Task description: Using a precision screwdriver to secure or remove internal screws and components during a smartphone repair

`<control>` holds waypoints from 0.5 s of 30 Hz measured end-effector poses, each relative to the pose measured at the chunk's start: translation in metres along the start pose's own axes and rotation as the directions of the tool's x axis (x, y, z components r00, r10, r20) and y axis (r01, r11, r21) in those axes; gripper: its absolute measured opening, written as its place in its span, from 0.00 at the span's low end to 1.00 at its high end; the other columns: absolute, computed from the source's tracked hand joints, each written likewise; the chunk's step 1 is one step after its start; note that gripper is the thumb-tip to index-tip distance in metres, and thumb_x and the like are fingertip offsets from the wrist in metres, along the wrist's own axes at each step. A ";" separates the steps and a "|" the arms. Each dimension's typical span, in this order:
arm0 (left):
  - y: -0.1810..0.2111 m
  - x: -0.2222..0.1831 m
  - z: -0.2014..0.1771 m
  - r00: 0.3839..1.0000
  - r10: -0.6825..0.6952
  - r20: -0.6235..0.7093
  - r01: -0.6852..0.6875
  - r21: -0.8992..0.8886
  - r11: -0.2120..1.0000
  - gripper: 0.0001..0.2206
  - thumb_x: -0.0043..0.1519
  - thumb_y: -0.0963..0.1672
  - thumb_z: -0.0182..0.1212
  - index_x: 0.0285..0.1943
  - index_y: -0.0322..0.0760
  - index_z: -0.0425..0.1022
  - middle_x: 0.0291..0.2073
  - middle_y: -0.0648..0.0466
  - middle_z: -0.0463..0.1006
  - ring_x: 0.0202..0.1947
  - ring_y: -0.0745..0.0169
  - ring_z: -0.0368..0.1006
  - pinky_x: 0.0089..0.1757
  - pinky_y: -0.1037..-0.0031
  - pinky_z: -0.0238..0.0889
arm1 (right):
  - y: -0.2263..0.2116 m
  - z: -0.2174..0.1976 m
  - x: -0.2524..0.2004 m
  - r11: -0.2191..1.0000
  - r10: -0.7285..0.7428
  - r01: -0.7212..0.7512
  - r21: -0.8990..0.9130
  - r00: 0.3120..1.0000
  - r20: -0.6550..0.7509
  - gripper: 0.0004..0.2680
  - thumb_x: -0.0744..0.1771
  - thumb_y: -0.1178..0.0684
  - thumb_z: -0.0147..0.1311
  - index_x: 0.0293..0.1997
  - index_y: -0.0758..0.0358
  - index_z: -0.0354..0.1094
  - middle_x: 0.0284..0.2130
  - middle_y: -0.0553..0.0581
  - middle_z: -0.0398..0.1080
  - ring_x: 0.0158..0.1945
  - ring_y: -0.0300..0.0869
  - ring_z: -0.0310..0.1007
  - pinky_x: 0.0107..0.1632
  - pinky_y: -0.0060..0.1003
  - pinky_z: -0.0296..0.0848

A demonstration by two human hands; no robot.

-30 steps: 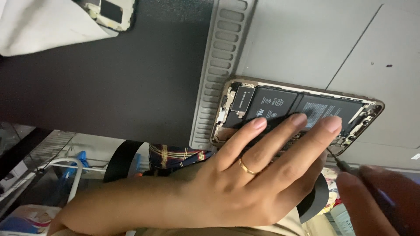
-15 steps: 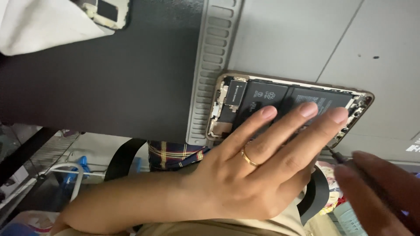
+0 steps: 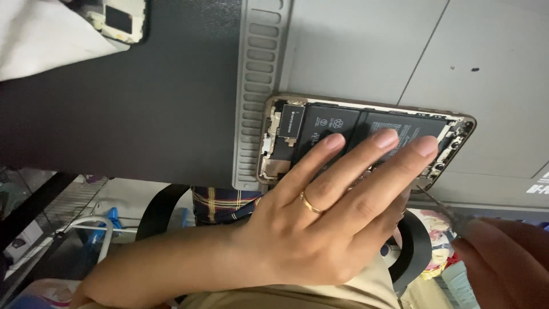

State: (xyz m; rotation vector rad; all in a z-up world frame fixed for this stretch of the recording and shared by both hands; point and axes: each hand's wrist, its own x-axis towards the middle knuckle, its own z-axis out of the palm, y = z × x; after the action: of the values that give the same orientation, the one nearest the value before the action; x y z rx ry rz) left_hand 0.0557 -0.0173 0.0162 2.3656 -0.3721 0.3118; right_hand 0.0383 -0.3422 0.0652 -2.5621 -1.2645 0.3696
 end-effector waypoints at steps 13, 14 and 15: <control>-0.002 0.003 0.000 1.000 -0.007 -0.002 0.007 0.041 0.999 0.11 0.79 0.43 0.63 0.62 0.42 0.93 0.67 0.56 0.76 0.68 0.59 0.74 0.68 0.64 0.71 | -0.025 -0.025 0.065 0.834 0.487 -0.532 0.145 0.835 0.257 0.11 0.65 0.62 0.64 0.52 0.73 0.76 0.51 0.72 0.77 0.51 0.50 0.80 0.60 0.42 0.78; -0.002 0.003 -0.001 1.000 -0.006 0.008 0.006 0.039 0.999 0.12 0.80 0.43 0.63 0.63 0.42 0.93 0.67 0.56 0.76 0.69 0.60 0.74 0.68 0.64 0.71 | -0.023 -0.024 0.065 0.881 0.414 -0.450 0.143 0.882 0.225 0.10 0.66 0.63 0.64 0.52 0.75 0.76 0.49 0.74 0.78 0.48 0.52 0.80 0.58 0.44 0.78; -0.002 0.003 -0.001 1.000 -0.007 0.009 0.007 0.039 0.999 0.12 0.80 0.43 0.63 0.63 0.42 0.93 0.67 0.56 0.76 0.69 0.60 0.74 0.68 0.64 0.71 | -0.026 -0.021 0.068 0.881 0.414 -0.450 0.143 0.882 0.226 0.10 0.66 0.63 0.64 0.52 0.75 0.76 0.49 0.74 0.78 0.48 0.52 0.80 0.58 0.44 0.78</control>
State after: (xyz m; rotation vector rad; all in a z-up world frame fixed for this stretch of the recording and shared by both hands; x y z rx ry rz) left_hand 0.0592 -0.0152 0.0166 2.4062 -0.3649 0.3077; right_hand 0.0660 -0.2750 0.0858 -2.6685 -0.6433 0.8009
